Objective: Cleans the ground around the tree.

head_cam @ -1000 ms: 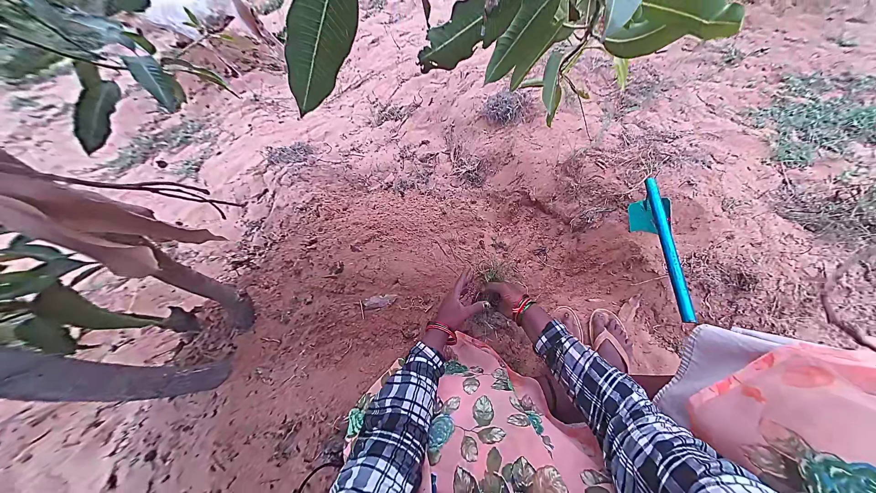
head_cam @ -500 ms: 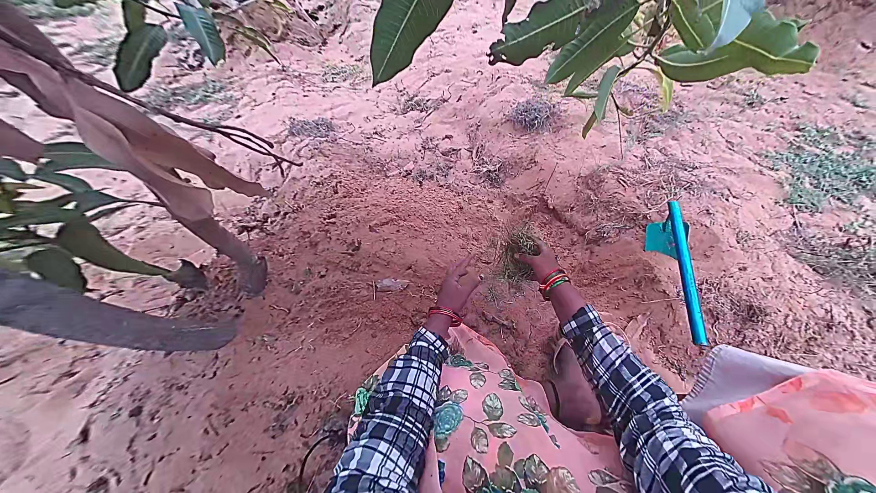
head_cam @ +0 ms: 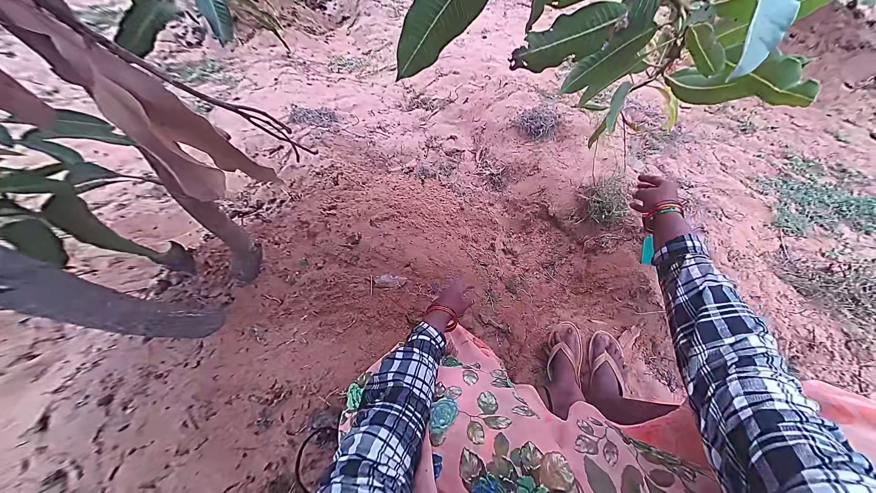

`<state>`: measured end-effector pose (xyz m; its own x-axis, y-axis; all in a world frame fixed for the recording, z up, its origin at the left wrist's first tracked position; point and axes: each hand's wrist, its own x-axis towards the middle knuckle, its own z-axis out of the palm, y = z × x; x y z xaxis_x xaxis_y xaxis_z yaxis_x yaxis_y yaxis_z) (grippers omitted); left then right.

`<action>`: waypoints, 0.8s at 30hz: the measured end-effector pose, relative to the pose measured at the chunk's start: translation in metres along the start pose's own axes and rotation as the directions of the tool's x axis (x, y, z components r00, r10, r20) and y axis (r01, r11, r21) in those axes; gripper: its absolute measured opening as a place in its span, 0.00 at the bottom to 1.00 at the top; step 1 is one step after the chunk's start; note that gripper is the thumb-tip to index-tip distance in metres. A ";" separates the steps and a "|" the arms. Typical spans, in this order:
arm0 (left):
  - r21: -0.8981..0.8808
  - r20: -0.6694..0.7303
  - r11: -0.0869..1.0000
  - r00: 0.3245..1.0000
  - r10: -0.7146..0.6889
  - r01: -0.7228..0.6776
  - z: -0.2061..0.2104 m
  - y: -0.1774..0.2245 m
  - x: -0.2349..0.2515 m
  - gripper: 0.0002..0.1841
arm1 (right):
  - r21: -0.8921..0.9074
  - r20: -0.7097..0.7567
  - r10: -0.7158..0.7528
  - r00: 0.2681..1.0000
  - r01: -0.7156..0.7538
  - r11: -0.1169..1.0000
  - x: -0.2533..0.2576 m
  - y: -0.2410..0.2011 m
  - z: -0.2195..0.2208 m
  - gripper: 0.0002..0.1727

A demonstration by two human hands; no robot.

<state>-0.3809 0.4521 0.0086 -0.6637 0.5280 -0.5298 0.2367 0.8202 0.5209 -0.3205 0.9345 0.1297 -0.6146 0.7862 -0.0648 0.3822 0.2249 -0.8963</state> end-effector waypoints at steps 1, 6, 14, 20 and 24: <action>0.034 0.080 0.999 0.997 -0.019 0.016 0.005 -0.001 0.000 0.26 | 0.003 0.017 0.018 1.000 -0.018 1.000 -0.010 0.012 0.005 0.28; 0.364 0.544 0.901 0.839 -0.001 -0.235 0.058 0.007 0.011 0.29 | -0.137 0.317 0.209 0.925 -0.173 0.975 -0.067 0.086 0.059 0.23; 0.303 0.807 0.759 0.578 0.117 -0.577 0.105 0.049 -0.025 0.22 | -0.461 0.702 0.248 0.667 0.162 0.872 -0.168 0.154 0.172 0.18; 0.420 0.241 0.908 0.965 -0.103 -0.008 0.092 0.057 0.003 0.22 | -0.456 0.775 0.211 0.596 0.296 0.839 -0.195 0.165 0.204 0.16; 0.324 0.428 0.944 0.900 -0.083 -0.067 0.104 0.030 0.019 0.24 | -0.496 0.758 0.252 0.602 0.281 0.821 -0.195 0.166 0.218 0.20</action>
<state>-0.3124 0.5093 -0.0559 -0.3137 0.5015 -0.8062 0.4976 0.8100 0.3103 -0.2876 0.6936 -0.1025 -0.7965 0.0939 -0.5973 0.4839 0.6913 -0.5366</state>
